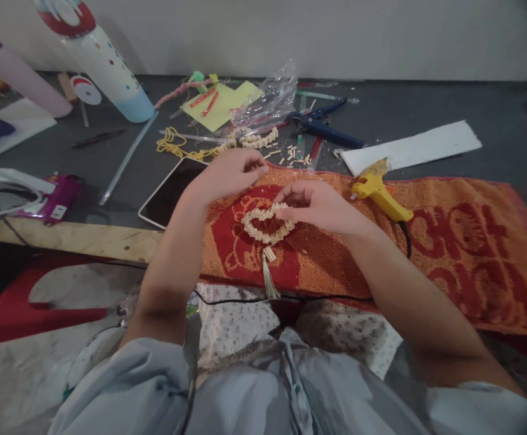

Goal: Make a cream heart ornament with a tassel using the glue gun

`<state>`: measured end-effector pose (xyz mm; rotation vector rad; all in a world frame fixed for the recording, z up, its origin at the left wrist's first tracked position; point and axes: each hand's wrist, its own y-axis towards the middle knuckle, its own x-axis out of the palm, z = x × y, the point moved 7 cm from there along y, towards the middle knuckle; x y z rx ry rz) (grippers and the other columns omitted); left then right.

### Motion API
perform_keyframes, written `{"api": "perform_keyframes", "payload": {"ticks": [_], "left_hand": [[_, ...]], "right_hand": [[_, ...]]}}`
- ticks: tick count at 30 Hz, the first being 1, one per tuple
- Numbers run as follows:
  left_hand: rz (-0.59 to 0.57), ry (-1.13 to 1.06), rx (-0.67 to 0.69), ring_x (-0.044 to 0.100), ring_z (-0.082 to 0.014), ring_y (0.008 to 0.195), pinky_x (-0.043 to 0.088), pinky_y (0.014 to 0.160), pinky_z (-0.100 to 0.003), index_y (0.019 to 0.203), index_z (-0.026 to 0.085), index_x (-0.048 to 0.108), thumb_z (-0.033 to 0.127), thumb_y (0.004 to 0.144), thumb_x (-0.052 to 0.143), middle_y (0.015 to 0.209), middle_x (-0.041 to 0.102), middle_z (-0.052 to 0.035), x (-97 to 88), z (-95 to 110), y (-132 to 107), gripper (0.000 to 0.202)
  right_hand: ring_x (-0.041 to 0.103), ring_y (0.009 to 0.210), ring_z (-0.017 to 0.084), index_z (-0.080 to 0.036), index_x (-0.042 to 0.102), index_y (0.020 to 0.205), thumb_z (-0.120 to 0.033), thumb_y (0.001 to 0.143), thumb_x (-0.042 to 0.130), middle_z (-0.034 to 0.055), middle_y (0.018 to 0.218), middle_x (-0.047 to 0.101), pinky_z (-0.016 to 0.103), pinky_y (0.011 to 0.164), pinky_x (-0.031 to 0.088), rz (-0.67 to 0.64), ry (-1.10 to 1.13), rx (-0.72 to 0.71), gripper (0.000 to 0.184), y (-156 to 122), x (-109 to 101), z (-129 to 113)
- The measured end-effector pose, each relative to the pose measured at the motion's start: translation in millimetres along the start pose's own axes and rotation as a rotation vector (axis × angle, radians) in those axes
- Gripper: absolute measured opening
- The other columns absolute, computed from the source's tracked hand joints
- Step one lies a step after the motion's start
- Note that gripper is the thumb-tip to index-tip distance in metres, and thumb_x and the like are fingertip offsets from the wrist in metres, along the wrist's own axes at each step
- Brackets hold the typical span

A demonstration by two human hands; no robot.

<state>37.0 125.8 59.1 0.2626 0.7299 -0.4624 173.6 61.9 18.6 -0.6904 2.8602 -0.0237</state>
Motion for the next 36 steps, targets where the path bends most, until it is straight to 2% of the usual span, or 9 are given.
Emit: {"api": "perform_keyframes", "payload": {"ticks": [3,9,17,20,22,26,30,33,36], "left_hand": [[-0.043,-0.062,-0.017,0.046,-0.0127,0.056,0.035,0.063,-0.029,0.072,0.019,0.067,0.026,0.079,0.067,0.058,0.058,0.0008,5.1,-2.9,0.6,0.01],[-0.094,-0.405,-0.111,0.061,-0.015,0.063,0.047,0.066,-0.029,0.075,0.017,0.069,0.037,0.083,0.067,0.068,0.067,-0.0052,16.3,-6.3,2.1,0.022],[0.027,-0.683,-0.187,0.069,-0.0231,0.077,0.05,0.065,-0.031,0.081,0.017,0.067,0.063,0.083,0.057,0.071,0.069,-0.0083,20.7,-6.0,-1.3,0.047],[0.114,-0.801,-0.178,0.069,-0.0255,0.083,0.051,0.068,-0.034,0.084,0.018,0.065,0.067,0.082,0.055,0.071,0.069,-0.0081,19.9,-3.3,-3.3,0.05],[0.179,-0.876,-0.138,0.069,-0.0245,0.082,0.052,0.068,-0.033,0.081,0.019,0.063,0.066,0.081,0.057,0.074,0.07,-0.0065,17.7,1.1,-4.3,0.047],[0.19,-0.973,-0.037,0.067,-0.0212,0.083,0.054,0.069,-0.034,0.087,0.018,0.066,0.064,0.079,0.058,0.088,0.071,-0.0084,15.6,14.3,-6.7,0.047],[0.261,-1.017,0.092,0.063,-0.0136,0.072,0.053,0.065,-0.027,0.089,0.019,0.07,0.054,0.068,0.076,0.088,0.071,-0.0053,4.1,24.7,-11.7,0.04],[0.305,-1.003,0.101,0.06,-0.0111,0.067,0.053,0.065,-0.026,0.086,0.019,0.07,0.043,0.063,0.083,0.085,0.071,-0.0033,-1.6,26.0,-14.5,0.036],[0.338,-1.031,0.083,0.061,-0.0099,0.067,0.054,0.066,-0.026,0.081,0.02,0.068,0.033,0.065,0.083,0.087,0.07,-0.0021,-4.8,24.4,-16.2,0.025]], "right_hand": [[0.064,0.07,0.014,-0.017,0.068,0.085,-0.031,0.069,0.078,0.0036,0.077,0.07,0.029,0.066,0.049,0.039,0.083,0.019,0.023,-2.1,-7.7,-5.4],[0.064,0.067,0.013,-0.019,0.069,0.081,-0.035,0.065,0.083,0.0007,0.074,0.07,0.028,0.064,0.053,0.16,0.182,-0.048,0.026,-8.0,-28.9,-20.6],[0.064,0.066,0.012,-0.019,0.07,0.083,-0.038,0.067,0.083,-0.0011,0.072,0.067,0.027,0.065,0.053,0.3,0.197,-0.193,0.028,-13.0,-55.1,-41.8],[0.065,0.067,0.013,-0.019,0.07,0.085,-0.037,0.068,0.082,-0.0001,0.072,0.068,0.029,0.064,0.054,0.343,0.176,-0.219,0.027,-13.4,-64.3,-52.5],[0.066,0.068,0.014,-0.019,0.07,0.086,-0.034,0.069,0.082,0.0007,0.073,0.068,0.029,0.065,0.054,0.369,0.163,-0.243,0.025,-12.5,-70.4,-60.9],[0.066,0.071,0.014,-0.02,0.07,0.086,-0.033,0.072,0.079,0.0009,0.076,0.068,0.03,0.067,0.055,0.401,0.125,-0.294,0.021,-7.7,-79.6,-79.1],[0.065,0.068,0.013,-0.02,0.069,0.085,-0.033,0.071,0.079,0.0001,0.073,0.067,0.029,0.064,0.054,0.397,0.102,-0.328,0.022,-0.3,-82.8,-92.9],[0.064,0.068,0.012,-0.019,0.068,0.085,-0.034,0.07,0.079,0.0002,0.073,0.068,0.028,0.064,0.053,0.376,0.09,-0.328,0.024,5.6,-81.7,-98.1],[0.065,0.072,0.013,-0.019,0.067,0.086,-0.036,0.071,0.079,0.0007,0.075,0.068,0.028,0.067,0.053,0.356,0.062,-0.332,0.025,9.0,-79.6,-101.9]]}}
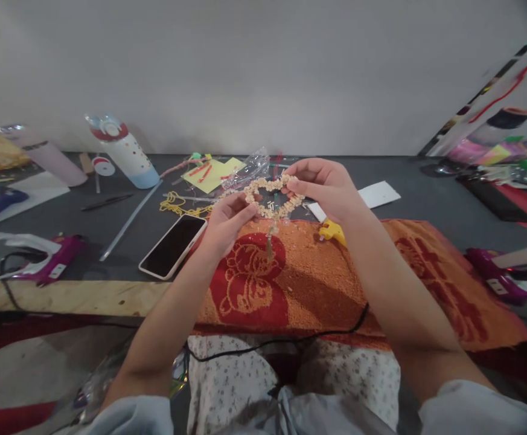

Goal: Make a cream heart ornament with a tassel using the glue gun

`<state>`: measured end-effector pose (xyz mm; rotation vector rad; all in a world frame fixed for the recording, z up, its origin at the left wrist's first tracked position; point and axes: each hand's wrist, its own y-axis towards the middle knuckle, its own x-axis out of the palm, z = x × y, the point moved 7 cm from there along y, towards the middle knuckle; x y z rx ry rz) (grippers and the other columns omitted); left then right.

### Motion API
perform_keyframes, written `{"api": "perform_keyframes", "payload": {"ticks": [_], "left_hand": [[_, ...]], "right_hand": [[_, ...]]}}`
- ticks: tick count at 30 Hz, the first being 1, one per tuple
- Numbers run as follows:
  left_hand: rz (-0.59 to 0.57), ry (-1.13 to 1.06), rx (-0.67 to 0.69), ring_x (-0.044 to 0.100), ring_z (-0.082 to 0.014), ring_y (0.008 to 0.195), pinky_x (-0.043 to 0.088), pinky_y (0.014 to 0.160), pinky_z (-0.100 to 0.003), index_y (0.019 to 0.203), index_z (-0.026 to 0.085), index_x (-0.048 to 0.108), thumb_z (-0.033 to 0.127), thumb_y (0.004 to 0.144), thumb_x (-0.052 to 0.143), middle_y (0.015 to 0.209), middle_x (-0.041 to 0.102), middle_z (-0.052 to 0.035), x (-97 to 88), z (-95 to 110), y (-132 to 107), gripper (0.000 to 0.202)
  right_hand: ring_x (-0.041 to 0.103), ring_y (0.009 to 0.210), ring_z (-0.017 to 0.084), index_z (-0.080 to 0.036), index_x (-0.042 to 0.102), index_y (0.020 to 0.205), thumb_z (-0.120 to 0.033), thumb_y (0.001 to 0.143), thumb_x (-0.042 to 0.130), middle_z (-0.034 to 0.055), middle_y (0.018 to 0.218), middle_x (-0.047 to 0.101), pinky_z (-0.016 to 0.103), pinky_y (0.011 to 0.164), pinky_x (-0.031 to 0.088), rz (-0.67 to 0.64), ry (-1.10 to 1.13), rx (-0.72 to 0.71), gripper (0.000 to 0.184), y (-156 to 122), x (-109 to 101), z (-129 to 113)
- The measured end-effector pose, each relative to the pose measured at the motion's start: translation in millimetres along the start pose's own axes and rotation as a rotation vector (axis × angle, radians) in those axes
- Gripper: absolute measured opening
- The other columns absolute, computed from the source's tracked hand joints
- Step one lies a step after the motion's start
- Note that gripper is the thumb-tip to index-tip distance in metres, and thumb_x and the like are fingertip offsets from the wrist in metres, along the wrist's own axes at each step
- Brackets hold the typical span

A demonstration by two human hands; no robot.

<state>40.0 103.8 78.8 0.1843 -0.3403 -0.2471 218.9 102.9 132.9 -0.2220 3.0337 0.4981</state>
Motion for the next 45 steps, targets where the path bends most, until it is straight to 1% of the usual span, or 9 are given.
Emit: {"api": "perform_keyframes", "payload": {"ticks": [5,8,10,13,16,21,25,34,45], "left_hand": [[-0.006,-0.006,0.014,0.061,-0.0079,0.067,0.055,0.068,-0.025,0.082,0.02,0.068,0.029,0.07,0.08,0.086,0.069,-0.0005,-0.4,3.7,-0.7,0.019],[0.004,-0.021,0.05,0.062,-0.0069,0.067,0.056,0.069,-0.024,0.08,0.02,0.066,0.03,0.07,0.081,0.091,0.07,-0.0005,-1.9,5.7,0.0,0.021],[0.013,-0.021,0.089,0.062,-0.0065,0.067,0.057,0.068,-0.023,0.081,0.021,0.066,0.033,0.07,0.082,0.092,0.07,-0.0002,-4.0,6.2,1.3,0.023],[0.013,-0.005,0.187,0.062,-0.0063,0.068,0.056,0.067,-0.021,0.084,0.021,0.067,0.038,0.069,0.082,0.09,0.07,0.0007,-7.3,7.7,3.2,0.027],[0.032,0.023,0.299,0.064,-0.0067,0.074,0.057,0.07,-0.019,0.086,0.023,0.067,0.039,0.071,0.081,0.095,0.07,0.0009,-11.1,9.9,3.0,0.027],[0.066,0.122,0.448,0.067,-0.009,0.087,0.056,0.075,-0.018,0.096,0.025,0.068,0.035,0.077,0.077,0.098,0.071,0.0002,-13.2,15.2,-1.0,0.024],[0.056,0.198,0.519,0.068,-0.0111,0.091,0.057,0.081,-0.022,0.098,0.024,0.067,0.033,0.079,0.075,0.099,0.072,-0.0007,-10.8,19.6,-3.8,0.022],[-0.013,0.309,0.558,0.067,-0.0119,0.088,0.057,0.082,-0.026,0.101,0.023,0.064,0.032,0.081,0.073,0.095,0.068,-0.002,-1.2,19.2,-7.8,0.024],[0.009,0.548,0.668,0.062,-0.0132,0.087,0.054,0.08,-0.028,0.102,0.021,0.064,0.028,0.08,0.073,0.094,0.063,-0.0033,-2.0,16.2,-13.4,0.025]], "right_hand": [[0.063,0.077,0.014,-0.021,0.068,0.094,-0.042,0.074,0.077,0.0015,0.084,0.069,0.03,0.07,0.052,-0.031,-0.116,-0.03,0.031,1.4,1.2,-8.3],[0.063,0.088,0.015,-0.024,0.066,0.103,-0.046,0.076,0.075,0.0029,0.097,0.069,0.03,0.076,0.051,0.055,-0.161,-0.12,0.036,1.3,-6.6,-16.8],[0.062,0.087,0.015,-0.025,0.065,0.104,-0.049,0.078,0.072,0.0032,0.099,0.067,0.029,0.072,0.05,0.154,-0.158,-0.186,0.037,-0.3,-14.4,-18.4],[0.055,0.068,0.011,-0.022,0.066,0.091,-0.051,0.079,0.07,0.0008,0.082,0.063,0.026,0.058,0.043,0.313,-0.13,-0.231,0.031,-7.1,-24.9,-10.5],[0.04,0.052,0.007,-0.02,0.063,0.073,-0.045,0.078,0.071,-0.0037,0.061,0.052,0.025,0.048,0.03,0.411,-0.126,-0.157,0.026,-18.9,-25.4,5.2],[0.037,0.048,0.006,-0.018,0.067,0.07,-0.034,0.072,0.073,-0.0043,0.054,0.052,0.025,0.046,0.026,0.236,-0.058,0.082,0.017,-32.5,7.8,26.2],[0.039,0.047,0.005,-0.018,0.068,0.071,-0.034,0.068,0.075,-0.0043,0.055,0.054,0.025,0.045,0.026,0.176,0.093,0.155,0.018,-32.8,25.7,31.2],[0.031,0.044,0.004,-0.019,0.065,0.065,-0.037,0.066,0.077,-0.0066,0.048,0.045,0.025,0.042,0.023,0.2,0.252,0.23,0.022,-27.4,29.2,49.5],[0.035,0.045,0.005,-0.018,0.065,0.065,-0.035,0.064,0.078,-0.0041,0.054,0.05,0.024,0.042,0.024,0.233,0.301,0.281,0.022,-27.2,28.5,63.4]]}}
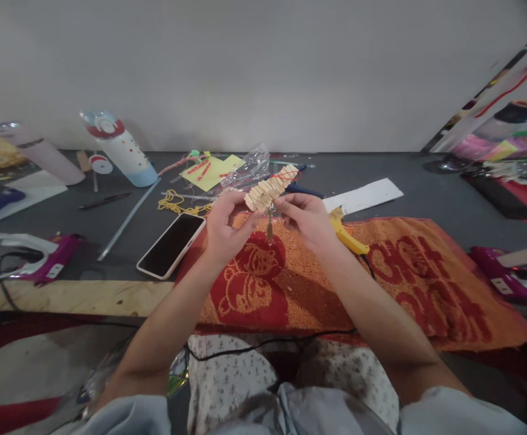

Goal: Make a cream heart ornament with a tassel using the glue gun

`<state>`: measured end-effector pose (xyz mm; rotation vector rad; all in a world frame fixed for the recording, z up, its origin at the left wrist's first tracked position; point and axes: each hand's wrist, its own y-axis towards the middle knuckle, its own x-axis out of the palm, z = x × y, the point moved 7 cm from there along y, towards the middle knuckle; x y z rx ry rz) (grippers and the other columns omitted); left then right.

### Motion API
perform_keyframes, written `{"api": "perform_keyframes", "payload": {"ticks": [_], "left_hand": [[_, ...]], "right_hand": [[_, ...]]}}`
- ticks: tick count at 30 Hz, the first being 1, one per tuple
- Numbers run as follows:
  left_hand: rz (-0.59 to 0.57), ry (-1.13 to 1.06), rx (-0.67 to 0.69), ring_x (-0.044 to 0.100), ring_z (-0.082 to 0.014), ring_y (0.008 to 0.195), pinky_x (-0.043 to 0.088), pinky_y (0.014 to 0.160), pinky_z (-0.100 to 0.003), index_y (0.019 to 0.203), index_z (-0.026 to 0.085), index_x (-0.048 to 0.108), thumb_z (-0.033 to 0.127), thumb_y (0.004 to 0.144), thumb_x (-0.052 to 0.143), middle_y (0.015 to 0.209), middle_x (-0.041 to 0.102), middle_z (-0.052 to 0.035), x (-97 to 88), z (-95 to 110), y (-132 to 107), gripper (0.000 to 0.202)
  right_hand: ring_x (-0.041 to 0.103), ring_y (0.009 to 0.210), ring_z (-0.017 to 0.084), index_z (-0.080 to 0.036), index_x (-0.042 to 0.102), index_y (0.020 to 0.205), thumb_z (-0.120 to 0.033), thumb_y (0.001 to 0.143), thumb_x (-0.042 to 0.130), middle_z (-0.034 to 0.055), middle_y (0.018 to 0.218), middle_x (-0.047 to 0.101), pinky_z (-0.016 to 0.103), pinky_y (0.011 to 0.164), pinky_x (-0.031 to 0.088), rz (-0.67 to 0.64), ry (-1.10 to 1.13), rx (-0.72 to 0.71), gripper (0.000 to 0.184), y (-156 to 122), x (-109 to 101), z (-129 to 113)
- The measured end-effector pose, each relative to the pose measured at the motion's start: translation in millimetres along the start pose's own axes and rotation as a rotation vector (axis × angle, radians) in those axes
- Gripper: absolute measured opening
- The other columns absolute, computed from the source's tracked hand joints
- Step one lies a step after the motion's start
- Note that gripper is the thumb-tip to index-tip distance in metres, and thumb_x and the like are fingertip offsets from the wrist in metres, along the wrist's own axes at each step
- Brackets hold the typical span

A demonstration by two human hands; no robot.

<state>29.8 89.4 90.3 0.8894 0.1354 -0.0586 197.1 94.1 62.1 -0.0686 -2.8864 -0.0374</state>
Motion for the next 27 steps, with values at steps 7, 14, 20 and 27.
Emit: {"api": "perform_keyframes", "payload": {"ticks": [7,14,20,27], "left_hand": [[0.061,-0.103,-0.029,0.067,-0.0114,0.086,0.057,0.08,-0.026,0.103,0.021,0.063,0.026,0.081,0.073,0.095,0.066,-0.0017,3.9,-2.7,-2.4,0.024],[0.068,-0.186,-0.117,0.068,-0.0115,0.086,0.057,0.079,-0.026,0.101,0.021,0.062,0.033,0.082,0.072,0.095,0.069,-0.0025,6.0,-6.7,-1.3,0.025],[0.089,-0.229,-0.219,0.068,-0.0129,0.087,0.055,0.081,-0.027,0.098,0.021,0.063,0.041,0.08,0.073,0.095,0.069,-0.0034,7.1,-15.7,-2.0,0.029],[0.107,-0.264,-0.265,0.066,-0.0116,0.086,0.054,0.079,-0.024,0.097,0.022,0.064,0.042,0.078,0.075,0.093,0.068,-0.0021,7.7,-22.9,-3.5,0.03]], "right_hand": [[0.032,0.042,0.004,-0.018,0.063,0.068,-0.04,0.065,0.078,-0.0069,0.051,0.046,0.024,0.042,0.023,0.005,-0.028,-0.064,0.027,0.2,2.3,0.5],[0.033,0.043,0.004,-0.019,0.061,0.066,-0.029,0.066,0.071,-0.007,0.05,0.046,0.024,0.043,0.022,0.01,-0.029,-0.077,0.014,0.6,2.7,1.1],[0.032,0.046,0.005,-0.02,0.059,0.067,-0.028,0.063,0.066,-0.006,0.053,0.047,0.025,0.045,0.021,0.01,-0.052,-0.084,0.011,-0.6,2.1,-0.1],[0.032,0.047,0.005,-0.021,0.056,0.065,-0.031,0.063,0.064,-0.006,0.054,0.046,0.026,0.047,0.022,-0.008,-0.09,-0.127,0.013,-0.5,2.1,-3.0]]}}
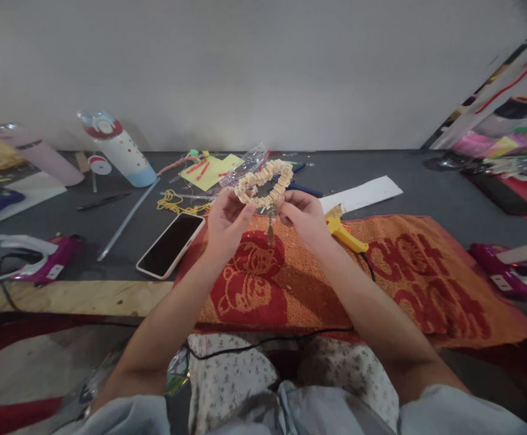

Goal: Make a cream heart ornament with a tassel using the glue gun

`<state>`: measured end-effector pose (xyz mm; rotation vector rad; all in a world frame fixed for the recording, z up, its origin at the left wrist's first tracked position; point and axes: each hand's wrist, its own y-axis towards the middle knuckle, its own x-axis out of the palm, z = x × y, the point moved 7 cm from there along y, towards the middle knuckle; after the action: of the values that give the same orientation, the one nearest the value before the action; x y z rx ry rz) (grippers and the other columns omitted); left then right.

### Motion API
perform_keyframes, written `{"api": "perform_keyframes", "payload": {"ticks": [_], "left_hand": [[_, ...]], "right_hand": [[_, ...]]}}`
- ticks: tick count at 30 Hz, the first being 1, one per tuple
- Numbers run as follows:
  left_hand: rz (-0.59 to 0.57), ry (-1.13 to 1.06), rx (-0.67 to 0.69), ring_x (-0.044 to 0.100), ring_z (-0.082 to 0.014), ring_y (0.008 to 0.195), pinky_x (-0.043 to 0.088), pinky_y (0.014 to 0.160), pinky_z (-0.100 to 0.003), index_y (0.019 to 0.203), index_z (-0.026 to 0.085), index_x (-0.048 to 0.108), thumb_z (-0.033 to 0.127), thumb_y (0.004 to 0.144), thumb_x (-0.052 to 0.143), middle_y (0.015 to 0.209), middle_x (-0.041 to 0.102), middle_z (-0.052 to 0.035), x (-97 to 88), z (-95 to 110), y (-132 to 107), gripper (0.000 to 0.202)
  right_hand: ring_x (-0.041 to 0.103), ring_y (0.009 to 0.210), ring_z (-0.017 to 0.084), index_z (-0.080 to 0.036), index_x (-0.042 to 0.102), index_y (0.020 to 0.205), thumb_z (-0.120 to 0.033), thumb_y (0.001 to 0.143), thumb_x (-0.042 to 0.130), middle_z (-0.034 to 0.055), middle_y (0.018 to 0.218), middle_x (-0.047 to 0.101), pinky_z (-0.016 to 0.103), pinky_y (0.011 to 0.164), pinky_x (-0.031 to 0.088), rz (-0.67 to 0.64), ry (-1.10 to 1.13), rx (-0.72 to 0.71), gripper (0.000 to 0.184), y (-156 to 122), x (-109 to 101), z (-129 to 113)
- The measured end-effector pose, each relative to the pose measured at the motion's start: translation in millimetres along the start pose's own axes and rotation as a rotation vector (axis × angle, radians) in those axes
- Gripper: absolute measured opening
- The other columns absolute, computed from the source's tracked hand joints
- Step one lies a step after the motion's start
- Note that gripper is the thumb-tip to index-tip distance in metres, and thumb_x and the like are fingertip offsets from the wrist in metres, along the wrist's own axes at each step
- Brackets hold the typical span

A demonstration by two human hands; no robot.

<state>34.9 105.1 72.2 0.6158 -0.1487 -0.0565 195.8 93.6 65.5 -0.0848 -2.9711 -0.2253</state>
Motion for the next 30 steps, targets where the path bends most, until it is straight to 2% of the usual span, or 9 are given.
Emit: {"api": "perform_keyframes", "payload": {"ticks": [5,9,14,19,26,30], "left_hand": [[0.008,-0.018,-0.009,0.066,-0.0122,0.089,0.054,0.082,-0.025,0.1,0.022,0.063,0.043,0.077,0.075,0.097,0.069,-0.0028,1.0,-2.7,-1.9,0.034],[0.029,-0.075,-0.035,0.066,-0.0113,0.086,0.055,0.077,-0.023,0.097,0.024,0.063,0.044,0.076,0.076,0.096,0.067,-0.0019,-1.8,-3.9,0.2,0.031],[0.085,-0.168,-0.057,0.064,-0.0082,0.078,0.056,0.073,-0.022,0.092,0.026,0.061,0.044,0.077,0.076,0.097,0.065,0.0008,-10.2,-3.2,5.9,0.028],[0.097,-0.209,-0.13,0.062,-0.0075,0.074,0.057,0.072,-0.021,0.089,0.025,0.059,0.045,0.072,0.079,0.094,0.065,0.0012,-9.8,-7.3,6.0,0.033],[0.06,-0.23,-0.165,0.062,-0.0057,0.069,0.056,0.068,-0.019,0.084,0.023,0.059,0.042,0.071,0.08,0.087,0.065,0.0022,-5.1,-8.7,5.6,0.031],[0.07,-0.224,-0.191,0.063,-0.0072,0.071,0.057,0.068,-0.02,0.085,0.023,0.062,0.042,0.068,0.082,0.091,0.068,0.0003,-4.8,-11.5,4.4,0.033]], "right_hand": [[0.033,0.048,0.006,-0.022,0.054,0.064,-0.026,0.062,0.059,-0.0059,0.054,0.045,0.025,0.047,0.021,-0.007,0.011,-0.008,0.007,1.1,-0.7,2.3],[0.033,0.05,0.007,-0.022,0.05,0.062,-0.022,0.063,0.056,-0.005,0.057,0.044,0.025,0.048,0.022,0.014,0.035,-0.027,0.006,1.3,-5.7,3.1],[0.035,0.051,0.008,-0.023,0.043,0.065,-0.025,0.067,0.053,-0.0033,0.061,0.047,0.024,0.047,0.024,0.01,0.13,-0.015,0.011,2.9,-13.6,2.7],[0.034,0.051,0.009,-0.023,0.034,0.063,-0.027,0.068,0.047,-0.0027,0.061,0.044,0.024,0.045,0.024,0.06,0.07,-0.001,0.015,6.3,-21.8,-0.5],[0.035,0.049,0.008,-0.022,0.042,0.058,-0.028,0.072,0.05,-0.003,0.056,0.045,0.024,0.045,0.023,0.134,0.011,-0.059,0.017,14.5,-41.1,-2.7],[0.036,0.047,0.007,-0.021,0.053,0.059,-0.039,0.078,0.057,-0.0023,0.057,0.051,0.025,0.045,0.023,0.141,-0.113,-0.047,0.026,19.3,-50.6,-1.1]]}}
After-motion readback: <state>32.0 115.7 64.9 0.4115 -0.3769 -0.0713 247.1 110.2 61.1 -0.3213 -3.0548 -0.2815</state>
